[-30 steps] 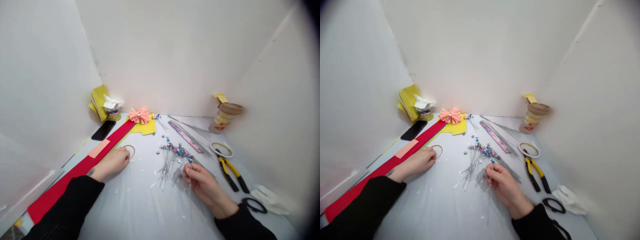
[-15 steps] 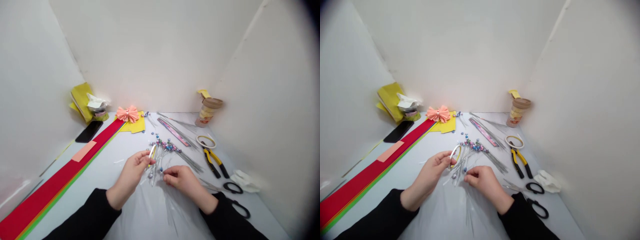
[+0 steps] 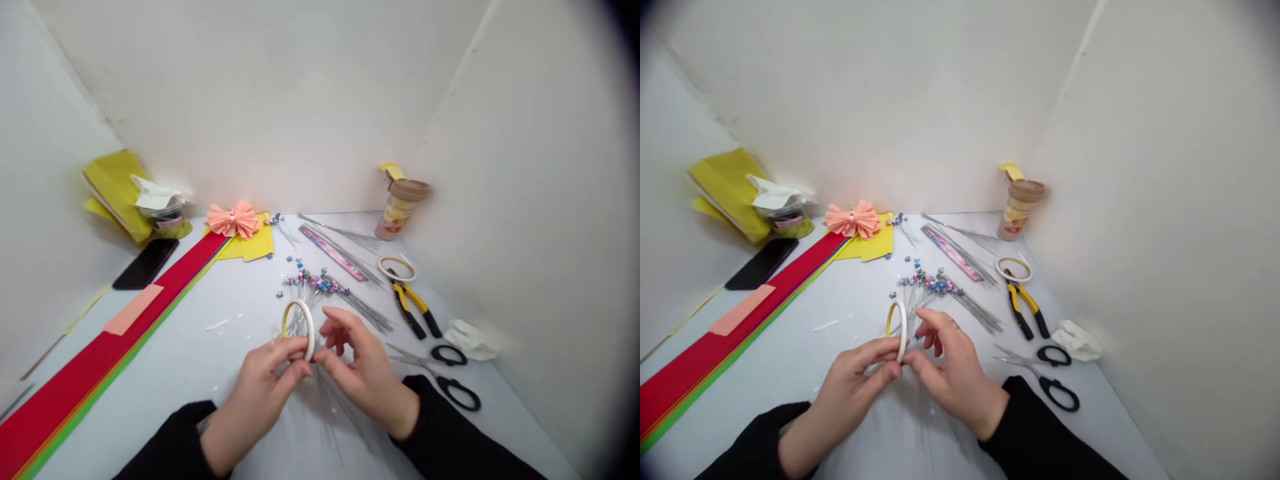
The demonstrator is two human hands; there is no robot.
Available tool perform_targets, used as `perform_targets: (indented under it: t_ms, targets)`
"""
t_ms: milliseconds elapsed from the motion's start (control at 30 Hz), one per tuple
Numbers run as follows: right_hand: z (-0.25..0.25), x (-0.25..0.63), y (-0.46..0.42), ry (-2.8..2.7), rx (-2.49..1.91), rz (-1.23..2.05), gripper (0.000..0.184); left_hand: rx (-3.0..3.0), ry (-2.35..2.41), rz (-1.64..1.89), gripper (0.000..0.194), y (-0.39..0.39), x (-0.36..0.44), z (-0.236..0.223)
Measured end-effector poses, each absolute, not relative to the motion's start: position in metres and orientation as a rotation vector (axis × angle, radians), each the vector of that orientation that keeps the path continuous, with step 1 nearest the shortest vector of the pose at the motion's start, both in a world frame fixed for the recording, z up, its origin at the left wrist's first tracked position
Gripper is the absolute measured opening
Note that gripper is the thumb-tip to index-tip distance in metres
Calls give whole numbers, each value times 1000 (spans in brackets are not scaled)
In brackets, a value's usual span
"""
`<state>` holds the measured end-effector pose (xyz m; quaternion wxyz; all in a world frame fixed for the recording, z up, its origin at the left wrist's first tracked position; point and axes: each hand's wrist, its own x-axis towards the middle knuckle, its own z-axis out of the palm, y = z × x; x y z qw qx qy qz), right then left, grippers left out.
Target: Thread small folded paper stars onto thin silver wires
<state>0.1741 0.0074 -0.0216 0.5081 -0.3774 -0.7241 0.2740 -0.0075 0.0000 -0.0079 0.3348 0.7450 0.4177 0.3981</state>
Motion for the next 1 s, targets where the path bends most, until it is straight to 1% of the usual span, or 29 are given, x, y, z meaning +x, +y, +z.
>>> perform_targets:
  t_ms: [100,233,433,533,667,833,1000]
  targets:
    - [-21,176,7,-1748,-889,629,50,2230,1027,1152,18,1,-10,-13]
    - [-22,179,3,-1754,-854,598,52,2439,932,1273,20,4,-11,-14]
    - [-24,178,2,-1697,-813,607,65,2524,878,1296,19,7,-11,-10]
    - [-24,178,2,-1705,-817,625,68,2532,866,1288,23,7,-12,-11]
    - [-22,180,3,-1743,-836,591,64,2541,873,1285,25,7,-13,-12]
    - [-15,183,5,-1796,-822,429,56,2549,879,1302,26,7,-12,-11]
    - [-10,186,7,-1830,-804,333,42,2651,903,1286,30,5,-14,-12]
